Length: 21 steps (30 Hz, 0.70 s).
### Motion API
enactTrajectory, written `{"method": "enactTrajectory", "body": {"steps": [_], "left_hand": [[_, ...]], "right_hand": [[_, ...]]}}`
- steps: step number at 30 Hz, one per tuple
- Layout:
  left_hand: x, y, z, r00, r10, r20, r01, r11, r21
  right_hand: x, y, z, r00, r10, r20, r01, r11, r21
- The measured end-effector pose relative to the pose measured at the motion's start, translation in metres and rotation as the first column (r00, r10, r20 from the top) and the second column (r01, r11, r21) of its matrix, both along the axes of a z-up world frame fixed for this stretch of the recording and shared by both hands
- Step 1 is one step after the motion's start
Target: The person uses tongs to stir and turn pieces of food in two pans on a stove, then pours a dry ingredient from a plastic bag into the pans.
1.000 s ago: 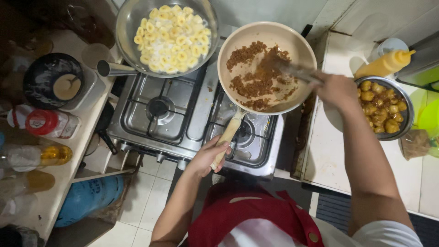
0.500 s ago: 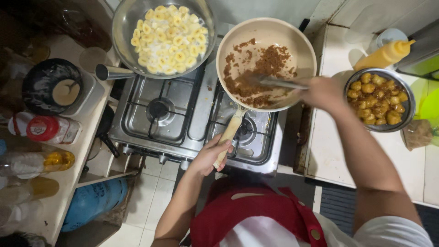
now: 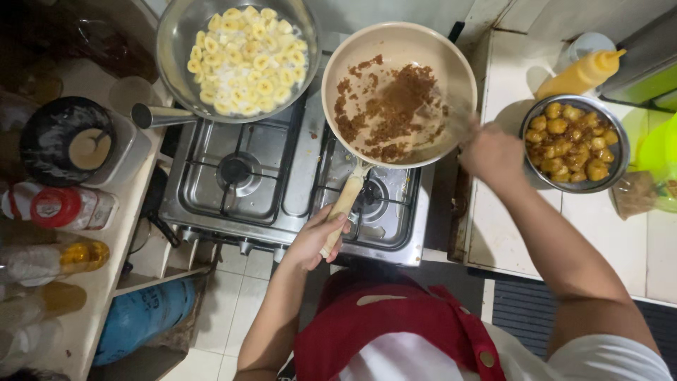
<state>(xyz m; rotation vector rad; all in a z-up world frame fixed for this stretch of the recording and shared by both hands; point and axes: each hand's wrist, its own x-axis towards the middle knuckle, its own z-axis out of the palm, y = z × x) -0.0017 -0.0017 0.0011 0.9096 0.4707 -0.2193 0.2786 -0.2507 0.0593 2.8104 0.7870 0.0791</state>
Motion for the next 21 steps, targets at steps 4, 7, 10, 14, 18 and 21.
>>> {"method": "enactTrajectory", "body": {"steps": [4,7,10,14,18,21], "left_hand": [[0.003,0.001,-0.001,1.000,0.004,0.015,-0.004,1.000,-0.006],[0.002,0.000,-0.001,1.000,0.000,0.028,0.000,1.000,-0.012],[0.003,0.000,0.001,1.000,0.004,0.020,-0.004,1.000,-0.001],[0.001,-0.001,0.004,1.000,0.001,0.002,-0.001,1.000,0.010],[-0.001,-0.002,0.002,1.000,0.004,0.015,-0.004,1.000,0.004],[0.001,-0.001,0.002,0.999,0.001,0.038,-0.001,1.000,-0.001]], "right_hand": [[0.008,-0.003,0.008,0.958,-0.138,-0.252,0.150,0.988,0.030],[-0.014,-0.012,0.018,0.963,0.058,-0.262,-0.036,0.996,0.087],[-0.015,-0.019,0.037,0.954,0.146,-0.262,-0.132,0.989,0.072],[0.011,-0.015,0.022,0.979,-0.021,-0.203,0.017,1.000,-0.022],[0.046,-0.004,-0.021,0.992,-0.064,-0.106,0.078,0.988,0.133],[0.026,0.005,-0.024,0.948,0.026,-0.317,-0.008,0.998,0.056]]}}
